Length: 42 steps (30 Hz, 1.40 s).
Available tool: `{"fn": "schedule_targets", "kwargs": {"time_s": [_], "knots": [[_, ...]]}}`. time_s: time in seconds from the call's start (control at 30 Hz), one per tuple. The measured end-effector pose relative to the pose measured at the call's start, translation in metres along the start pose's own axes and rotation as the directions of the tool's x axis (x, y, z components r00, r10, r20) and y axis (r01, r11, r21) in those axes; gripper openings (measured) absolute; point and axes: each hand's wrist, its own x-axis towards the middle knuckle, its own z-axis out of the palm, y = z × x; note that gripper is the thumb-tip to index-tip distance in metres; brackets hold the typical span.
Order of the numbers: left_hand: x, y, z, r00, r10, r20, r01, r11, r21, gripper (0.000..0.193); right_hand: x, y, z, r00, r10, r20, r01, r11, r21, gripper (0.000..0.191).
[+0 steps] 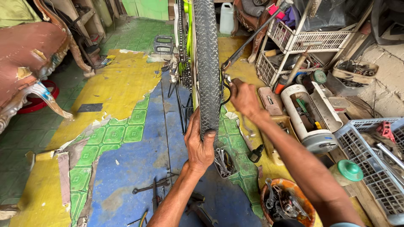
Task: The person works on a bicycle's rear derailleur and chain. They use a wrench to loosen the axle, remove the rear wheel, and then adjust the chain and derailleur with their hands before reattaching the wheel.
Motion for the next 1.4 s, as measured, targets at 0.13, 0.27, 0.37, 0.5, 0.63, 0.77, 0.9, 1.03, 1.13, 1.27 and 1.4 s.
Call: {"fn": "schedule_targets", "kwargs": {"time_s": [0.13,0.27,0.37,0.5,0.63,0.77,0.9,1.03,1.13,1.27,1.4], "knots": [[-0.003,-0.001,-0.001,1.000,-0.010,0.007,0.010,0.999,-0.033,0.088,-0.015,-0.004,0.030,0.888,-0.229,-0.399,0.274,0.960,0.059,0.018],[-0.003,-0.002,-0.001,1.000,-0.003,-0.002,0.003,1.000,-0.013,0.086,-0.014,-0.009,0.036,0.886,-0.193,-0.422,0.237,0.970,0.053,0.020],[-0.003,-0.002,0.000,1.000,-0.010,-0.006,0.010,1.000,-0.018,0.087,-0.014,-0.008,0.038,0.869,-0.222,-0.442,0.261,0.965,0.028,0.022],[-0.004,-0.003,0.001,1.000,-0.026,-0.011,0.026,1.000,-0.008,0.087,-0.014,-0.007,0.033,0.887,-0.247,-0.389,0.254,0.967,-0.035,0.020],[-0.004,-0.005,0.000,1.000,0.002,-0.010,-0.002,1.000,0.006,0.085,0.013,-0.018,-0.001,0.992,-0.079,-0.098,0.076,0.997,-0.024,0.019],[-0.004,-0.004,-0.001,1.000,-0.012,-0.013,0.012,1.000,0.012,0.085,0.048,-0.026,-0.038,0.935,0.159,0.316,-0.154,0.987,-0.040,0.028],[-0.003,0.002,-0.003,1.000,-0.020,0.001,0.020,0.999,-0.034,0.084,0.035,-0.012,-0.033,0.936,-0.346,0.057,0.350,0.910,-0.221,0.027],[0.008,0.014,-0.005,1.000,0.002,0.013,-0.001,1.000,-0.010,0.071,0.014,-0.006,-0.029,0.994,-0.108,0.027,0.111,0.984,-0.137,0.022],[0.025,0.026,-0.006,0.997,-0.077,0.018,0.077,0.997,0.004,0.059,0.001,-0.013,-0.021,1.000,0.006,0.024,-0.006,1.000,-0.018,0.025],[0.043,0.038,-0.006,0.992,-0.128,0.007,0.128,0.991,0.041,0.046,-0.011,-0.017,0.000,0.943,-0.232,-0.238,0.216,0.972,-0.089,0.020],[0.043,0.042,-0.007,0.999,-0.046,-0.019,0.046,0.999,-0.001,0.042,-0.015,-0.012,0.022,0.964,-0.146,-0.224,0.152,0.988,0.011,0.021]]}}
